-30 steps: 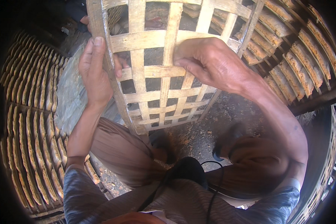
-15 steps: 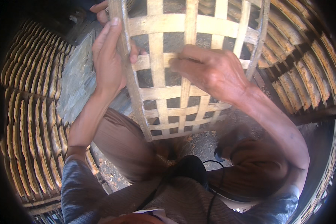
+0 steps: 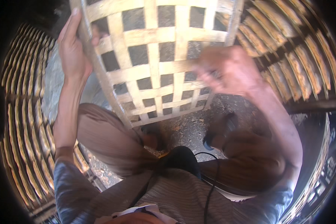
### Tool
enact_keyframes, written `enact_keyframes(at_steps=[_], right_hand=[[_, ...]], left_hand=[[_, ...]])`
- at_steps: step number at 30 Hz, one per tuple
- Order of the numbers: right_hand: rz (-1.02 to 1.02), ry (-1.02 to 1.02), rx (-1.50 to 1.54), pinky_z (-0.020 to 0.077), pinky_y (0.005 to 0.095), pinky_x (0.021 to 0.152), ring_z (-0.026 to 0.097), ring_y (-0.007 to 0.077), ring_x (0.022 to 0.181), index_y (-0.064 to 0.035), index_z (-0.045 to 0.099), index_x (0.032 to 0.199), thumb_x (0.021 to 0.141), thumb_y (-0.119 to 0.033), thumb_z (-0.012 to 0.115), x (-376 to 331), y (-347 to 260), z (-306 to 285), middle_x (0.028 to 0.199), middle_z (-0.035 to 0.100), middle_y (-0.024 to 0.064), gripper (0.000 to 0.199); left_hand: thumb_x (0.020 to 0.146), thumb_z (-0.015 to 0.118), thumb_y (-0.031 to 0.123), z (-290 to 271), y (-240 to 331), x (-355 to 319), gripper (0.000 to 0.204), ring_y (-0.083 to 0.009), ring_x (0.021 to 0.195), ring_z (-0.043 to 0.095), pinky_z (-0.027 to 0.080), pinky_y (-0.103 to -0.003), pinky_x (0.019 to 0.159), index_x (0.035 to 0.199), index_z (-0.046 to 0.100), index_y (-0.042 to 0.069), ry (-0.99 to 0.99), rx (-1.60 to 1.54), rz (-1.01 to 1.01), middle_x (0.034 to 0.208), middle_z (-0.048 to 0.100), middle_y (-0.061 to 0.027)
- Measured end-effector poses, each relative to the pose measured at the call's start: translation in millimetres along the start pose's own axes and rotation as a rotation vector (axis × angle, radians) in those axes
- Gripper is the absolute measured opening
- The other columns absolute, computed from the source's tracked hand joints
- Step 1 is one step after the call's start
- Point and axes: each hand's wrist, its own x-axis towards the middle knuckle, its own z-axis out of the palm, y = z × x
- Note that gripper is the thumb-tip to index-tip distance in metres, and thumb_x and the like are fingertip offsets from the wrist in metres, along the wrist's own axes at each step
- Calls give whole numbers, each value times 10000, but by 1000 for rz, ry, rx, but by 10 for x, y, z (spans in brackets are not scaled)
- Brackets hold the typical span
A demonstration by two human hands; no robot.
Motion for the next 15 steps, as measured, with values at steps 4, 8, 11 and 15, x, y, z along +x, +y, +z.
enact_keyframes(at_steps=[4,8,11,15], right_hand=[[358,142,140,510,305,448,653,110,569,-58,757,862,961,-69,755,-40,-116,-173,752,735,59,100],[277,112,590,507,236,412,668,104,570,-41,799,1024,974,-113,761,192,-498,-7,819,765,125,95],[551,-136,1122,587,252,408,711,153,559,27,758,1165,1037,-199,704,435,-846,95,869,761,222,266],[842,-148,1374,594,294,396,695,179,495,146,626,1316,1078,-342,639,610,-1042,232,882,762,218,543]], left_hand=[[1146,460,285,138,-39,112,337,-80,647,630,514,-229,520,1279,629,26,54,-89,-60,939,706,-39],[1143,461,270,164,-113,215,330,-96,702,656,521,-241,540,1268,634,19,-19,-209,-31,977,718,-54],[1140,460,259,254,-141,239,320,-112,711,657,521,-253,546,1247,640,17,19,-254,-24,986,720,-60],[1137,457,243,405,-114,373,302,-132,693,632,521,-262,541,1193,633,4,169,-180,82,989,685,-63]])
